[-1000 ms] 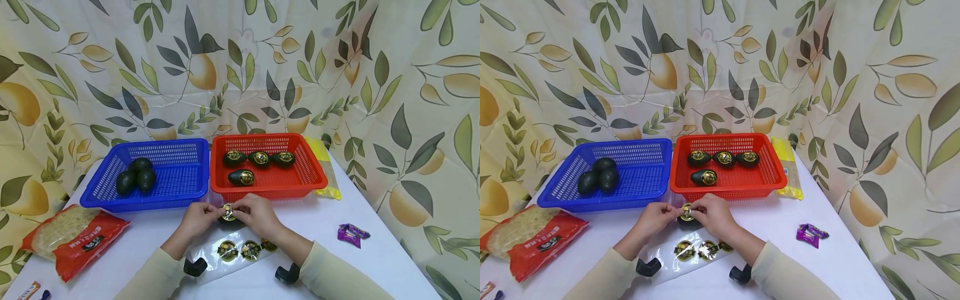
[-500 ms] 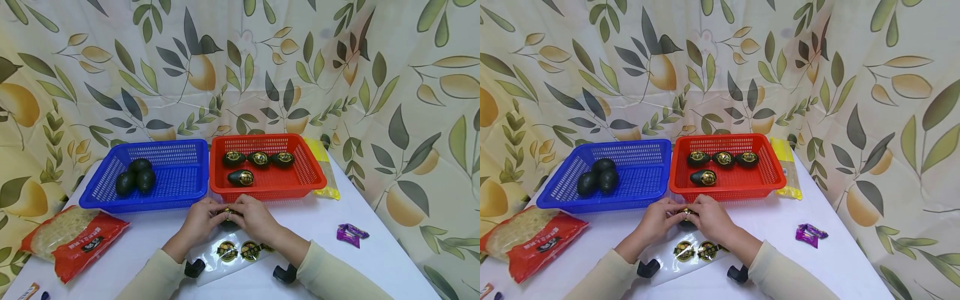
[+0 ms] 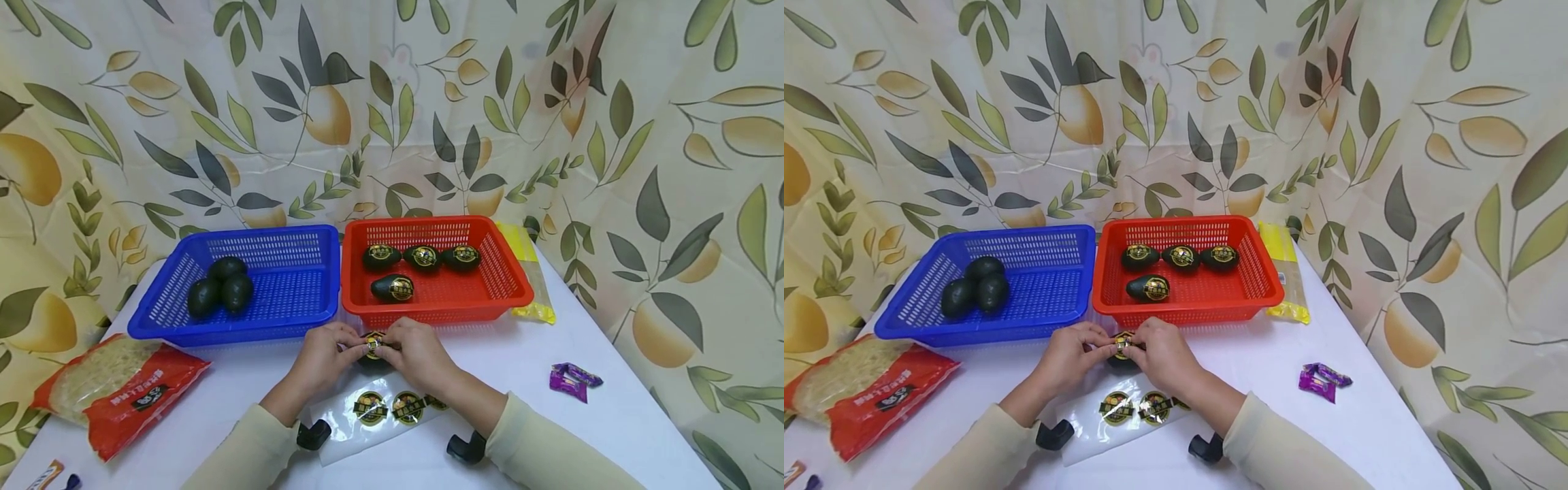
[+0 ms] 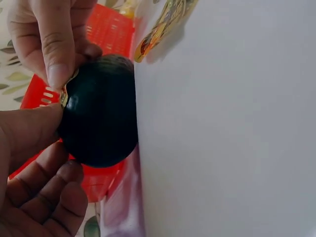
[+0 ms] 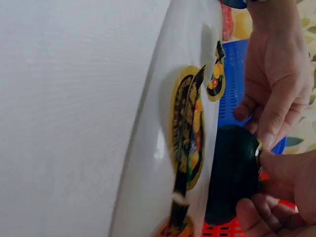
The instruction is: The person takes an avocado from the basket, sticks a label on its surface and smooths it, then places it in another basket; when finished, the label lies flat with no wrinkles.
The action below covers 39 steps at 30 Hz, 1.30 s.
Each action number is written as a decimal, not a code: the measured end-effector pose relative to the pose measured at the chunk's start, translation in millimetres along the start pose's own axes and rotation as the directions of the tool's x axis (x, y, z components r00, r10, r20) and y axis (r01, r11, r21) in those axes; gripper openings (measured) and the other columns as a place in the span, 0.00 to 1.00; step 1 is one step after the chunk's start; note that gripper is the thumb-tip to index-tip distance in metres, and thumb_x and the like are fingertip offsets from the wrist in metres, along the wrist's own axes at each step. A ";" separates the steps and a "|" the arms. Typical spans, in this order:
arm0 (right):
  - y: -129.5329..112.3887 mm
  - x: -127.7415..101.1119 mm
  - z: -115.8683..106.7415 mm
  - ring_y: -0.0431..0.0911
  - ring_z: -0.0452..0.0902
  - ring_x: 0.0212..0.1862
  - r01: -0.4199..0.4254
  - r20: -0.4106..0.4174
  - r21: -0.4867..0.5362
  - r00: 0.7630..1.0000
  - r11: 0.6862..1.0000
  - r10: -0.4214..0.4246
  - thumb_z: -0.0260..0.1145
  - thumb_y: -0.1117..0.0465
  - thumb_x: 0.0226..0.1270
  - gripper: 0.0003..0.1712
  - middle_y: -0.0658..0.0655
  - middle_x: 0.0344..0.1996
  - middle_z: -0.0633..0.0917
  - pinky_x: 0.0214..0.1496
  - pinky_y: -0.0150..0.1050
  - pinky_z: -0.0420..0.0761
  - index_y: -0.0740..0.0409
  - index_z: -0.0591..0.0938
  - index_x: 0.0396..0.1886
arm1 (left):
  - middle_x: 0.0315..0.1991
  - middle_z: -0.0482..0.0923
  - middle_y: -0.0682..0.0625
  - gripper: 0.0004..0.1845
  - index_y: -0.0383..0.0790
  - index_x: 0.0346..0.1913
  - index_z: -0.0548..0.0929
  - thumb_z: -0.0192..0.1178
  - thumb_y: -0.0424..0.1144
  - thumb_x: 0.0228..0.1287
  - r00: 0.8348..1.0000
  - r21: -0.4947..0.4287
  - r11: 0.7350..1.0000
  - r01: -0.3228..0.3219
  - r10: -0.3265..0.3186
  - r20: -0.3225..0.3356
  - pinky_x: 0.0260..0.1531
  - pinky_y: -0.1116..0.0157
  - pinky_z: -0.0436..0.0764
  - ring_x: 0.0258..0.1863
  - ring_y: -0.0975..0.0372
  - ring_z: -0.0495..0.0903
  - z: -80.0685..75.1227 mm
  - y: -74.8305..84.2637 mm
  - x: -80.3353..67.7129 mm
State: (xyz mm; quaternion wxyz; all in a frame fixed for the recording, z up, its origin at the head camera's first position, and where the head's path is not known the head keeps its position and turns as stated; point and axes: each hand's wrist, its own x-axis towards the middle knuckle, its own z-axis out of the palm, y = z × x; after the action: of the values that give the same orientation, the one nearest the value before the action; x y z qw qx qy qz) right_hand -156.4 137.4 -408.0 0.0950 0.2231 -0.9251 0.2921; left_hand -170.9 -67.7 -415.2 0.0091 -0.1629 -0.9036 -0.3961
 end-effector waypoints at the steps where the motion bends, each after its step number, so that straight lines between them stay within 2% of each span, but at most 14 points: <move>1: 0.0 -0.2 -0.2 0.41 0.81 0.38 0.013 0.003 -0.007 1.000 1.000 -0.013 0.78 0.55 0.63 0.08 0.48 0.35 0.84 0.40 0.35 0.82 0.53 0.92 0.38 | 0.41 0.87 0.55 0.02 0.48 0.33 0.94 0.77 0.37 0.59 1.000 0.002 1.000 0.000 0.000 -0.003 0.38 0.69 0.82 0.44 0.61 0.82 -0.1 -0.2 0.0; 5: -0.7 0.1 -2.2 0.41 0.80 0.39 0.060 0.050 -0.033 0.997 0.998 -0.059 0.76 0.53 0.66 0.18 0.50 0.38 0.83 0.38 0.33 0.80 0.54 0.90 0.53 | 0.41 0.87 0.56 0.04 0.50 0.29 0.92 0.77 0.37 0.59 1.000 0.005 1.000 0.007 -0.007 -0.003 0.41 0.65 0.84 0.46 0.60 0.83 -0.9 -1.2 -0.4; 8: -1.3 0.7 -3.4 0.41 0.80 0.40 0.061 0.088 -0.060 0.995 0.996 -0.055 0.74 0.51 0.69 0.20 0.49 0.40 0.82 0.39 0.32 0.80 0.52 0.89 0.57 | 0.41 0.87 0.55 0.04 0.50 0.29 0.92 0.77 0.38 0.59 1.000 0.000 1.000 0.013 -0.013 -0.003 0.42 0.64 0.84 0.46 0.60 0.84 -0.6 -1.9 -0.3; 12: -3.2 2.1 -2.9 0.41 0.80 0.40 0.054 0.102 -0.095 0.994 0.994 -0.045 0.72 0.49 0.70 0.19 0.49 0.40 0.80 0.38 0.35 0.80 0.52 0.89 0.56 | 0.42 0.88 0.54 0.02 0.46 0.31 0.93 0.76 0.38 0.60 1.000 0.003 1.000 -0.001 0.001 -0.013 0.41 0.65 0.83 0.46 0.60 0.84 0.6 -1.7 -1.0; 14: -5.3 2.6 -2.3 0.44 0.81 0.42 0.059 0.100 -0.114 0.994 0.992 -0.047 0.73 0.49 0.70 0.20 0.51 0.42 0.82 0.41 0.38 0.82 0.53 0.89 0.56 | 0.42 0.88 0.53 0.02 0.44 0.32 0.93 0.75 0.37 0.61 0.999 0.032 0.999 -0.041 0.042 -0.023 0.41 0.64 0.84 0.45 0.59 0.85 1.6 -1.6 -2.0; 16: -6.9 2.9 -1.0 0.48 0.83 0.45 0.072 0.111 -0.140 0.992 0.988 -0.056 0.74 0.50 0.68 0.22 0.54 0.45 0.85 0.45 0.44 0.85 0.55 0.88 0.57 | 0.42 0.88 0.51 0.03 0.41 0.34 0.94 0.75 0.37 0.62 0.993 0.083 0.990 -0.110 0.113 -0.035 0.42 0.62 0.85 0.44 0.58 0.85 2.6 -1.4 -3.6; 20: -10.2 3.8 -0.4 0.54 0.84 0.53 0.078 0.161 -0.202 0.986 0.976 -0.046 0.77 0.50 0.65 0.28 0.59 0.52 0.87 0.55 0.51 0.85 0.59 0.85 0.60 | 0.42 0.87 0.48 0.04 0.38 0.38 0.94 0.73 0.35 0.63 0.963 0.198 0.946 -0.255 0.267 -0.038 0.47 0.56 0.86 0.43 0.55 0.86 4.1 -1.0 -7.7; 23: -13.3 6.0 -2.3 0.54 0.84 0.52 0.063 0.224 -0.264 0.974 0.962 -0.002 0.79 0.46 0.61 0.34 0.59 0.51 0.87 0.55 0.51 0.86 0.60 0.83 0.62 | 0.42 0.87 0.48 0.05 0.38 0.39 0.94 0.73 0.36 0.64 0.957 0.209 0.939 -0.274 0.288 -0.035 0.49 0.55 0.86 0.44 0.54 0.86 4.1 0.4 -10.3; 28: -13.3 14.3 -4.7 0.49 0.81 0.49 0.037 0.309 -0.363 0.948 0.931 0.082 0.80 0.39 0.56 0.36 0.53 0.46 0.88 0.43 0.50 0.85 0.54 0.83 0.58 | 0.42 0.88 0.49 0.04 0.40 0.40 0.93 0.71 0.35 0.66 0.982 0.086 0.980 -0.177 0.182 -0.057 0.41 0.62 0.86 0.43 0.57 0.86 3.9 1.9 -9.7; 31: -9.1 19.0 -4.8 0.49 0.81 0.48 0.039 0.334 -0.340 0.939 0.939 0.082 0.81 0.39 0.55 0.34 0.51 0.44 0.88 0.41 0.48 0.84 0.53 0.83 0.55 | 0.42 0.89 0.52 0.05 0.42 0.42 0.93 0.69 0.36 0.68 0.995 -0.019 0.996 -0.084 0.083 -0.051 0.38 0.65 0.84 0.42 0.61 0.84 3.2 1.2 -7.9; 33: -5.4 21.6 -5.3 0.48 0.82 0.47 0.041 0.348 -0.293 0.935 0.955 0.066 0.81 0.41 0.54 0.33 0.50 0.43 0.88 0.42 0.46 0.83 0.52 0.82 0.54 | 0.42 0.89 0.53 0.07 0.42 0.45 0.92 0.68 0.38 0.70 0.999 -0.087 0.996 -0.025 0.021 -0.045 0.40 0.66 0.83 0.41 0.63 0.84 2.8 0.5 -5.7; 36: -1.6 22.7 -11.7 0.45 0.82 0.45 0.043 0.369 -0.205 0.929 0.978 0.037 0.81 0.43 0.54 0.32 0.48 0.42 0.87 0.45 0.42 0.82 0.52 0.81 0.54 | 0.42 0.90 0.52 0.10 0.40 0.49 0.91 0.67 0.40 0.71 0.996 -0.219 0.973 0.070 -0.078 -0.031 0.40 0.65 0.83 0.40 0.61 0.83 1.8 1.2 -2.3; 38: -1.2 22.3 -23.6 0.43 0.81 0.44 0.042 0.392 -0.138 0.920 0.990 0.015 0.80 0.44 0.54 0.31 0.46 0.41 0.86 0.46 0.40 0.81 0.51 0.82 0.54 | 0.43 0.90 0.50 0.13 0.37 0.52 0.89 0.66 0.42 0.72 0.990 -0.329 0.934 0.136 -0.144 -0.003 0.41 0.64 0.84 0.41 0.59 0.84 1.9 2.0 0.1; 39: -1.8 22.2 -32.3 0.41 0.80 0.44 0.035 0.411 -0.104 0.911 0.994 0.011 0.79 0.44 0.54 0.30 0.44 0.41 0.86 0.46 0.39 0.80 0.49 0.82 0.54 | 0.44 0.90 0.48 0.15 0.36 0.52 0.88 0.65 0.43 0.73 0.983 -0.388 0.905 0.174 -0.180 0.023 0.42 0.63 0.85 0.42 0.58 0.85 2.0 2.9 1.1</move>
State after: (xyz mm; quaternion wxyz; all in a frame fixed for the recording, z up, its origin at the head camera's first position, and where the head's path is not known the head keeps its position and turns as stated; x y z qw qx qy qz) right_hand -173.6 146.9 -374.1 -0.0879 0.2797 -0.9375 0.1873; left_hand -170.8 -64.1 -414.3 -0.0532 -0.0761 -0.8181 -0.5676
